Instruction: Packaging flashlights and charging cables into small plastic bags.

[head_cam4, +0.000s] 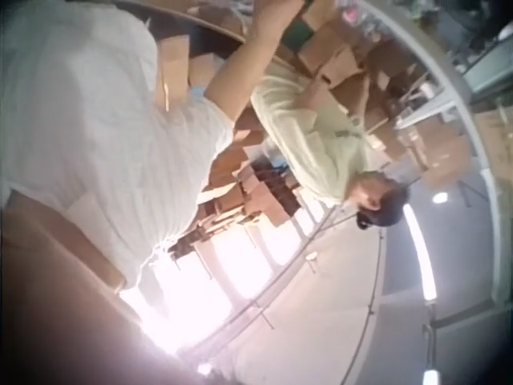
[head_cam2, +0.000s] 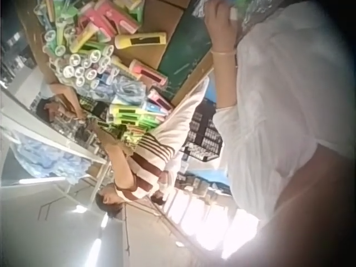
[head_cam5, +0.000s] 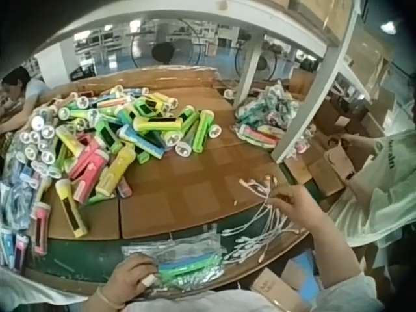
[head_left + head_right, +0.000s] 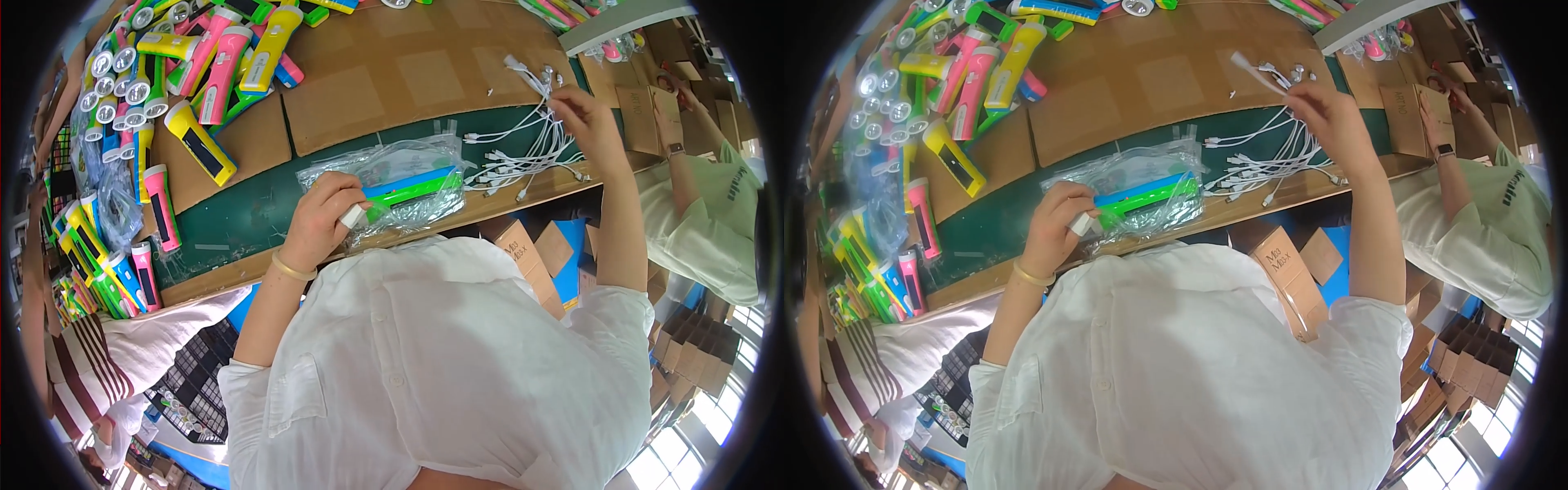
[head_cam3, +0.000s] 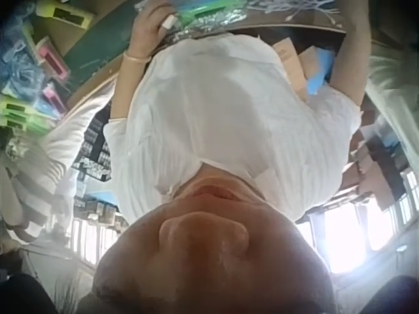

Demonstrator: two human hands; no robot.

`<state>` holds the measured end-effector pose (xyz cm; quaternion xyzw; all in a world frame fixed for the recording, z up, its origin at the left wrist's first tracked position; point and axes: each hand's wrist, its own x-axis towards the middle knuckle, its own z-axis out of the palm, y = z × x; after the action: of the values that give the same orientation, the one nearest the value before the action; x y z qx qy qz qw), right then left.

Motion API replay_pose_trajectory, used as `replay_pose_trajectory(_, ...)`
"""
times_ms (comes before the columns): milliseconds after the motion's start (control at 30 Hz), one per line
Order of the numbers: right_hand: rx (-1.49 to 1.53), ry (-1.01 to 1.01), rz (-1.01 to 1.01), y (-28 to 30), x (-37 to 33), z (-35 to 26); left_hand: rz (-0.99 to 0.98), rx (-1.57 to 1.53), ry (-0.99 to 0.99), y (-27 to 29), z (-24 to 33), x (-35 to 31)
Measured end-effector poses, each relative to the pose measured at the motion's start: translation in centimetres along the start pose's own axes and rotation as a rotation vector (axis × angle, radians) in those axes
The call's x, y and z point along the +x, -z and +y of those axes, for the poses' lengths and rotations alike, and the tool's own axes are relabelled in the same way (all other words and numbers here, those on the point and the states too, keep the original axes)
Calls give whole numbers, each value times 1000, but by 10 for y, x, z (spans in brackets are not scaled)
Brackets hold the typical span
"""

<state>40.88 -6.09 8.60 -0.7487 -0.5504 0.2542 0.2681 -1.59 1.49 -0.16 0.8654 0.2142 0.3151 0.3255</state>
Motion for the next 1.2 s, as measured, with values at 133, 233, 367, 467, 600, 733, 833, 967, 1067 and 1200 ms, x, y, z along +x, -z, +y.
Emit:
replay_pose_trajectory(133, 515, 233, 23, 9, -4, -40, 34, 5, -7, -2, -1, -2)
replay_pose_trajectory(233, 786, 309, -24, -9, -8, -64, 45, 6, 0, -3, -1, -3)
replay_pose_trajectory(367, 951, 322, -184, -42, -13, -77, 66, -17, 40, -2, 2, -5)
replay_pose_trajectory(467, 789, 242, -266, -70, -18, -75, 79, -17, 19, -1, 1, -7)
replay_pose_trajectory(600, 513, 30, -347, -79, -17, -64, 96, -40, 31, 0, -2, -9)
replay_pose_trajectory(733, 254, 205, -415, -79, -19, -81, 151, -63, 88, 0, 1, -13)
replay_pose_trajectory(833, 37, 327, -477, -93, -17, -94, 289, -232, 463, 3, 18, -13)
replay_pose_trajectory(967, -298, 612, -515, -139, 1, -100, 224, -180, 560, 5, 23, -22)
replay_pose_trajectory(1067, 152, 683, -556, -164, 7, -122, 275, -193, 500, 5, 25, -22)
replay_pose_trajectory(1200, 147, 676, -568, -192, 5, -137, 308, -241, 499, 7, 32, -23)
